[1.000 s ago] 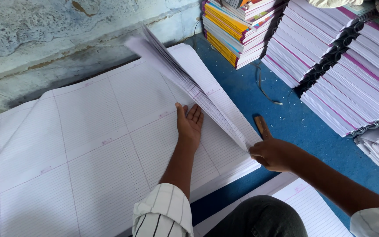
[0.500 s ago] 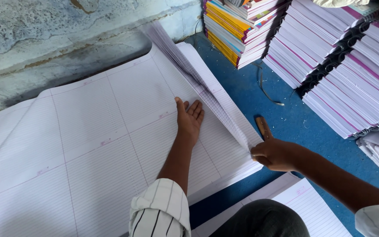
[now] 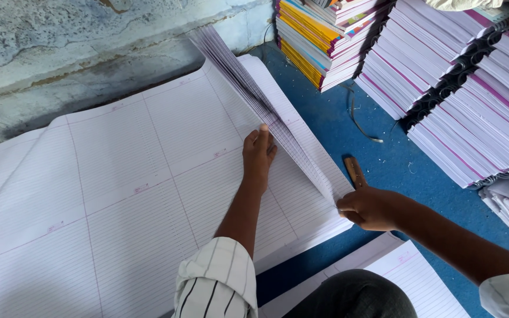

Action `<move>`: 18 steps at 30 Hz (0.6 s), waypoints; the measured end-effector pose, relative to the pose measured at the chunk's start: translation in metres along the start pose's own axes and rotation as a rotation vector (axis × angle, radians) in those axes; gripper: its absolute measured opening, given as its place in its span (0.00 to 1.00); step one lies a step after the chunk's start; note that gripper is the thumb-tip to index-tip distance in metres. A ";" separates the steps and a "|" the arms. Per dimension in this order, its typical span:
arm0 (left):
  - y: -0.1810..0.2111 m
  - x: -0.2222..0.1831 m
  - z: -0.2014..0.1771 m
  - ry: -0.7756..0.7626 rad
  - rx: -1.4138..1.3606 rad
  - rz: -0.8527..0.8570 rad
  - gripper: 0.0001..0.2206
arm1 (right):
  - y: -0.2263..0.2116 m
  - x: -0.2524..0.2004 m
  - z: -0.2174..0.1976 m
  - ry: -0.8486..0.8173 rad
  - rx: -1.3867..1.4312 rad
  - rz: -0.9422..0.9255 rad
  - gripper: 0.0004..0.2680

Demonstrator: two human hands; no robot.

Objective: The person folds large sheets of lined paper in half and uses a wooden block to press the crease flat. They repeat this process for multiple sheets, stacking the folded papers to the left.

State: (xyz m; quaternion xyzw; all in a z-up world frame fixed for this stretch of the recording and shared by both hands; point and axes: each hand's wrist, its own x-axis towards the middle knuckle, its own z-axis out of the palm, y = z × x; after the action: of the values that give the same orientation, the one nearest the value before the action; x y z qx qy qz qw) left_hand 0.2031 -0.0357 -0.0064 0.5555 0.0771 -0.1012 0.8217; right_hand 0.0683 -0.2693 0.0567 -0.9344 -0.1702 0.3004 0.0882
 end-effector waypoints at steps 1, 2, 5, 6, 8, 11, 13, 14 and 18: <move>0.002 -0.002 0.001 0.002 0.013 0.011 0.49 | 0.000 0.000 0.000 -0.004 -0.009 0.007 0.05; 0.004 -0.004 0.002 0.003 0.026 0.021 0.50 | 0.000 0.001 0.000 -0.007 -0.018 0.015 0.04; 0.008 -0.008 0.005 0.024 0.026 0.008 0.53 | 0.002 0.001 0.001 0.000 -0.024 -0.008 0.04; 0.010 -0.008 0.005 0.033 0.020 -0.003 0.53 | 0.002 0.002 0.001 0.005 -0.021 -0.023 0.04; 0.010 -0.008 0.005 0.033 0.016 -0.004 0.54 | 0.003 0.003 0.003 0.006 -0.029 -0.021 0.04; 0.009 -0.007 0.004 0.029 0.005 0.008 0.54 | 0.004 0.003 0.004 0.010 -0.029 -0.017 0.04; 0.007 -0.006 0.003 0.023 -0.012 0.012 0.54 | 0.004 0.003 0.004 0.013 -0.026 -0.019 0.04; 0.007 -0.006 0.002 0.020 -0.024 0.012 0.54 | 0.003 0.003 0.004 0.016 -0.026 -0.023 0.04; 0.007 -0.005 0.003 0.020 -0.061 -0.007 0.53 | 0.002 0.003 0.003 -0.008 -0.020 0.009 0.04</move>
State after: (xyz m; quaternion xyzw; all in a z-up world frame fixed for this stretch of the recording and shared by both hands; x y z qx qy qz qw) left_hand 0.2000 -0.0352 0.0018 0.5307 0.0904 -0.0963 0.8372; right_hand 0.0690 -0.2704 0.0520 -0.9347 -0.1692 0.3030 0.0770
